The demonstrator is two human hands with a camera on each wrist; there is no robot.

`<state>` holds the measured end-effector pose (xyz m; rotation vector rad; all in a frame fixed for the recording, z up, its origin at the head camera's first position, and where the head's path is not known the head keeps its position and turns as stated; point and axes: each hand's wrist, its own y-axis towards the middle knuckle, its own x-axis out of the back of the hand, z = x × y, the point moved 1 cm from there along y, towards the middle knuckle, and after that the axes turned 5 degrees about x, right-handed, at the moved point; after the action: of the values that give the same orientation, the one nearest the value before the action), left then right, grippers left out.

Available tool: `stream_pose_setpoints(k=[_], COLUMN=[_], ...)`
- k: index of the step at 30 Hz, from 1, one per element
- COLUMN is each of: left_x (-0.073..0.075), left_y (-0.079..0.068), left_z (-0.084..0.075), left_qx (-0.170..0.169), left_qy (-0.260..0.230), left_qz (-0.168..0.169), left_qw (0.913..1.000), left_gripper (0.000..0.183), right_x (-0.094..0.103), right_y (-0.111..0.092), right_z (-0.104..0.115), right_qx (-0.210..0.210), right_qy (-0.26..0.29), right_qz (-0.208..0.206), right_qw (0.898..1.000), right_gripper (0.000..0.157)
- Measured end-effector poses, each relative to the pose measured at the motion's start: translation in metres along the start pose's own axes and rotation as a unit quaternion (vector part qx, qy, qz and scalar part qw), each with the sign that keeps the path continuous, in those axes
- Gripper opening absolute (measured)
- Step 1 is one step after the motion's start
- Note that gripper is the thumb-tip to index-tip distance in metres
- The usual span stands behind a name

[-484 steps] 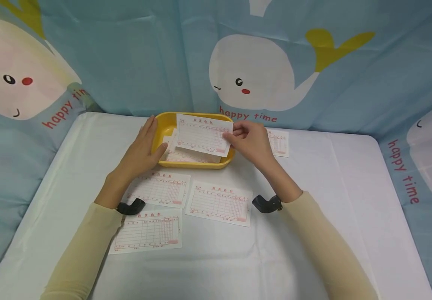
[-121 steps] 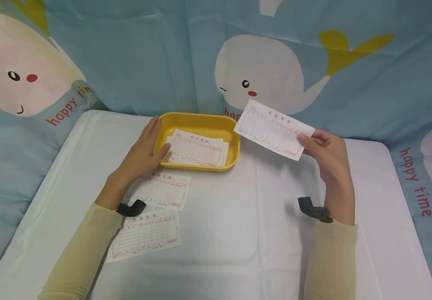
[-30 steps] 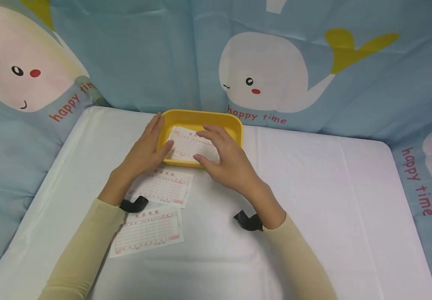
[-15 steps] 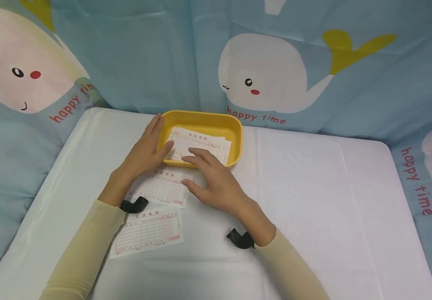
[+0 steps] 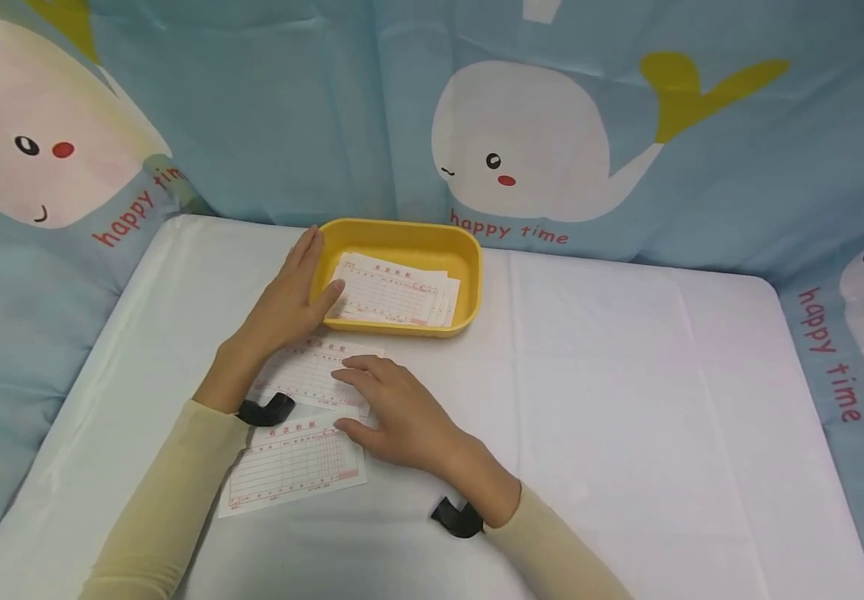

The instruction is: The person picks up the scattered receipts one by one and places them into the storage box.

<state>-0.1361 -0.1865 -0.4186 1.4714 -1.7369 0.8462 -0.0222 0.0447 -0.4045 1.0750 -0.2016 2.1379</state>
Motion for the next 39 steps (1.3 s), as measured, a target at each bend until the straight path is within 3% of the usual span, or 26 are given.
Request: stream_pose_setpoints(k=[6,11,17,24,30,39], left_x=[0.002,0.004,0.004,0.002,0.002,0.001], left_y=[0.000,0.000,0.001,0.001,0.001,-0.001], left_z=[0.000,-0.001,-0.002,-0.003,-0.002,0.000], left_qx=[-0.008,-0.014,-0.011,-0.014,-0.009,-0.006], left_qy=[0.002,0.004,0.003,-0.003,-0.005,-0.005], left_qz=[-0.001,0.001,0.002,0.003,0.004,0.001], left_qw=[1.0000,0.9999,0.9999,0.9999,0.9999,1.0000], left_gripper=[0.086,0.086,0.087,0.087,0.086,0.086], right_x=[-0.016,-0.025,-0.031,-0.033,-0.037,-0.036], right_y=[-0.002,-0.007,-0.012,-0.015,-0.017,-0.014], right_z=[0.002,0.004,0.006,0.011,0.014,0.017], right_qx=[-0.014,-0.020,-0.013,-0.037,-0.023,-0.016], right_qy=[-0.008,-0.040,-0.092,-0.091,-0.089,-0.007], right_qz=[0.034,0.051,0.039,0.034,0.038,0.085], right_qw=[0.999,0.998,0.995,0.995,0.995,0.996], right_gripper=[0.058,0.068,0.074,0.060,0.046,0.024])
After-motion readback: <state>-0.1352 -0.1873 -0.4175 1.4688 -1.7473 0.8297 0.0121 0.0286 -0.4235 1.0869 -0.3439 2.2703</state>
